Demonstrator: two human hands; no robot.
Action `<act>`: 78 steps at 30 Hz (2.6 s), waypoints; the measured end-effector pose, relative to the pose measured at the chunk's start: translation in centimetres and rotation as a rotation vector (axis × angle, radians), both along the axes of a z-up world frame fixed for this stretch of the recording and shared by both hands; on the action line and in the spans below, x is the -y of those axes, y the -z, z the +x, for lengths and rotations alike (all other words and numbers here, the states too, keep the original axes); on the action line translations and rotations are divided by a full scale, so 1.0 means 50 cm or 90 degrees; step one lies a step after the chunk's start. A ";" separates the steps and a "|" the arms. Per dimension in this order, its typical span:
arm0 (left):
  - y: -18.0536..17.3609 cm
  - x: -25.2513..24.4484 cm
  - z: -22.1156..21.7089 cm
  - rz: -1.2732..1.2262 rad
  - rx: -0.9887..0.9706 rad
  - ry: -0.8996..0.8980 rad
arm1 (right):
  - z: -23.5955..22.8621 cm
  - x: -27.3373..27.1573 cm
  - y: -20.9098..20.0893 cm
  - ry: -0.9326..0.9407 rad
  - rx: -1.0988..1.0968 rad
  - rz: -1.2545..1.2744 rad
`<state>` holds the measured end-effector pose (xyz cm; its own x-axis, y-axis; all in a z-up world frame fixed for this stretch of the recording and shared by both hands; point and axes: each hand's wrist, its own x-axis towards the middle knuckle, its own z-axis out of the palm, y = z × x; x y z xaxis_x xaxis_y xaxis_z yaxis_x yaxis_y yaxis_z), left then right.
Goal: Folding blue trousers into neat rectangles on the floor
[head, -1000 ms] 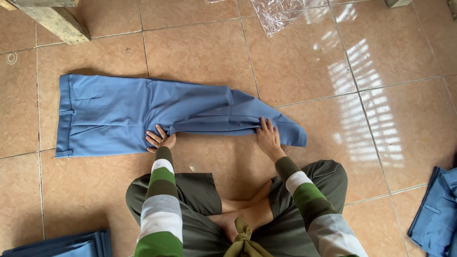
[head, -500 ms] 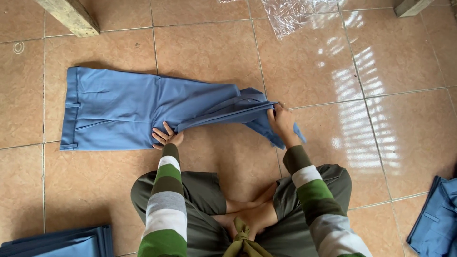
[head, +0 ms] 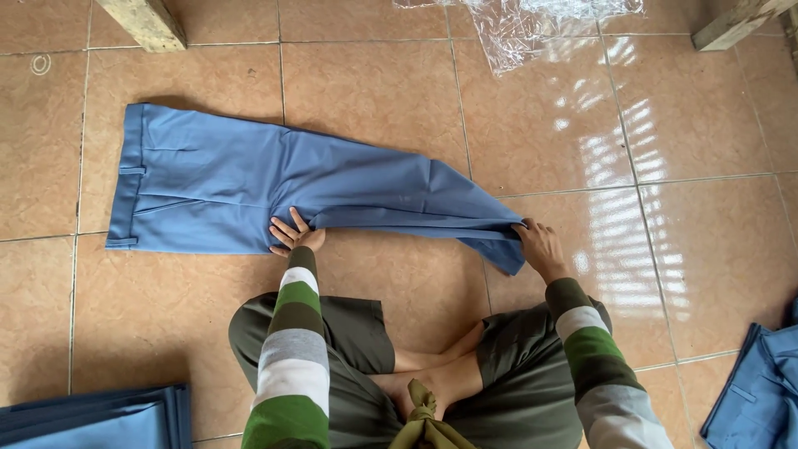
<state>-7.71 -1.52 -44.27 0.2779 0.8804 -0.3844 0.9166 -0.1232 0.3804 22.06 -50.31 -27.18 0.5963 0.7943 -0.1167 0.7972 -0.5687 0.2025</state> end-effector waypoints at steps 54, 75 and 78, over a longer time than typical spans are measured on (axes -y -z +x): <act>-0.336 -0.004 0.032 -0.077 -0.152 0.208 | 0.143 0.026 0.132 0.277 0.134 0.064; -0.210 0.029 0.105 0.268 0.035 0.217 | -0.053 -0.220 0.034 0.291 -0.249 0.050; -0.146 0.113 0.143 0.273 0.055 0.341 | -0.053 -0.259 0.040 0.304 -0.184 0.102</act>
